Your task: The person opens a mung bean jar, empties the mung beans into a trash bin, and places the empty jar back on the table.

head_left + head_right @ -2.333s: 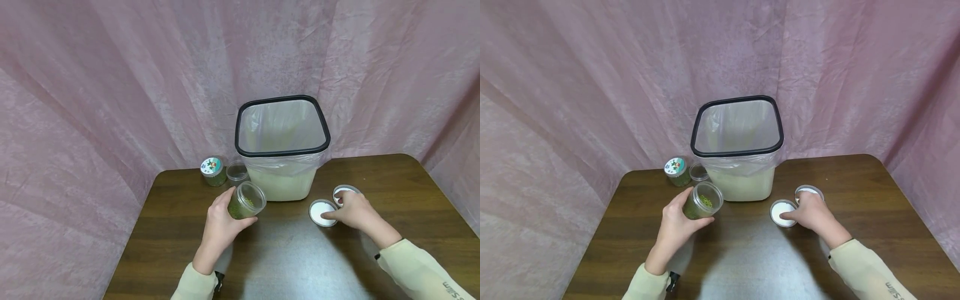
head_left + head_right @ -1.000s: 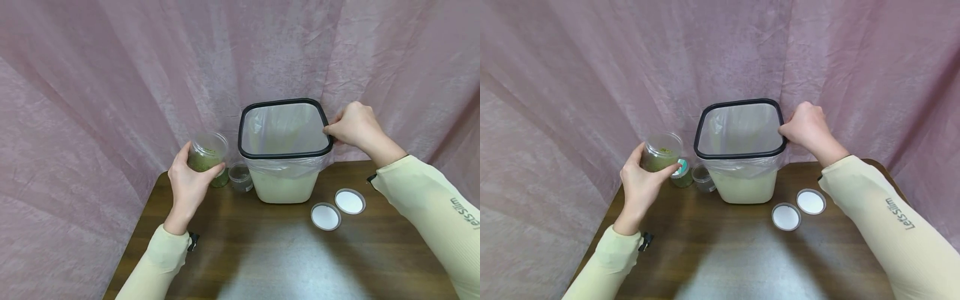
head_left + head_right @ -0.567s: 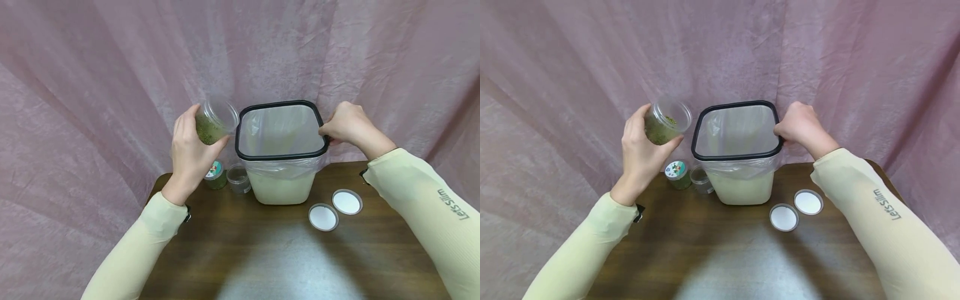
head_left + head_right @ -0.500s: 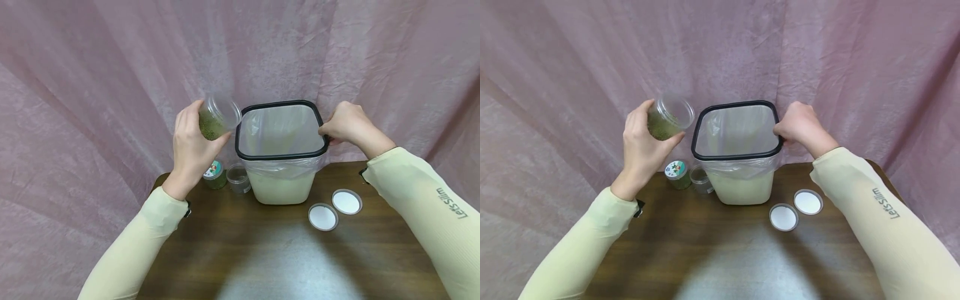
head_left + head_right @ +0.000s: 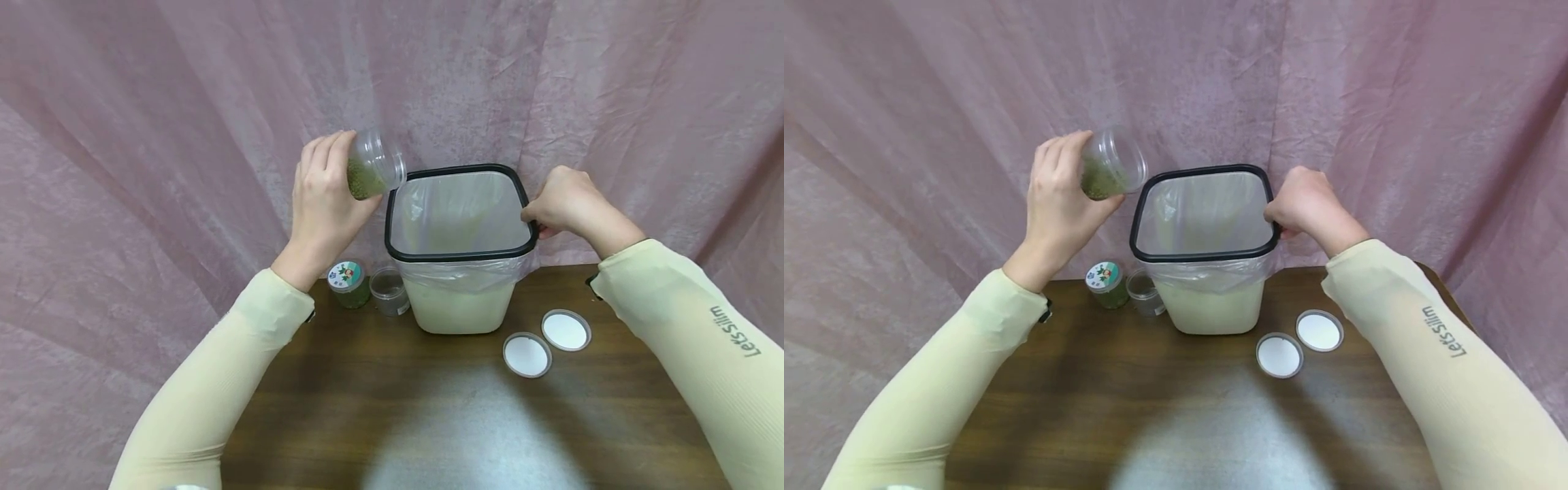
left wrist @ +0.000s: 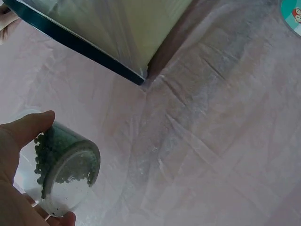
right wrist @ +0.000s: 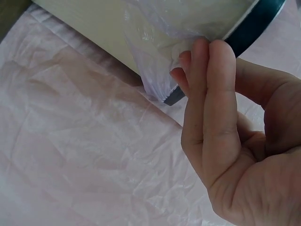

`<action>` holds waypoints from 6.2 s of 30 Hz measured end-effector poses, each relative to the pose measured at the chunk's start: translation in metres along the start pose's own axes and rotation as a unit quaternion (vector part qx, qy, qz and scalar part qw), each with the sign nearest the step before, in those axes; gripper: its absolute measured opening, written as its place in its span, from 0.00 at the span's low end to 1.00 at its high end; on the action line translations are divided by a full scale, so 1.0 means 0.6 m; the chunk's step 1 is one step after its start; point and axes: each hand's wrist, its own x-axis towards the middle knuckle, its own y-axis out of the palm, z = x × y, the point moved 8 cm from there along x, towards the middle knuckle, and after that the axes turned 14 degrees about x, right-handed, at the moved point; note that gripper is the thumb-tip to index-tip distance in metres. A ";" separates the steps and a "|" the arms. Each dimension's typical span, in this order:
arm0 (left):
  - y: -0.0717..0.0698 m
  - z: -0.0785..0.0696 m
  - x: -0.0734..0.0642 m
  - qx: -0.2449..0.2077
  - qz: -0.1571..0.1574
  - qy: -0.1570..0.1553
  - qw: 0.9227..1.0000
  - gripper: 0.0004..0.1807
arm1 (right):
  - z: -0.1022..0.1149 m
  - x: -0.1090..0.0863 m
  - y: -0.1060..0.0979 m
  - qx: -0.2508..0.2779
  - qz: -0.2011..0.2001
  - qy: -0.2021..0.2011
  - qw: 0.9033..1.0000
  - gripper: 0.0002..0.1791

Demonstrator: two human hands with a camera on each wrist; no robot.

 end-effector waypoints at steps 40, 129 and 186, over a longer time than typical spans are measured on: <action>0.027 -0.048 0.026 0.030 0.029 0.098 0.994 0.37 | 0.013 -0.004 0.000 -0.014 -0.007 -0.006 1.000 0.11; 0.024 -0.058 0.022 0.048 0.006 0.135 0.990 0.36 | 0.011 -0.004 0.001 -0.042 -0.024 0.001 0.999 0.15; 0.028 -0.061 0.019 0.063 0.005 0.143 0.988 0.34 | 0.013 -0.004 -0.001 -0.053 -0.033 -0.008 0.998 0.13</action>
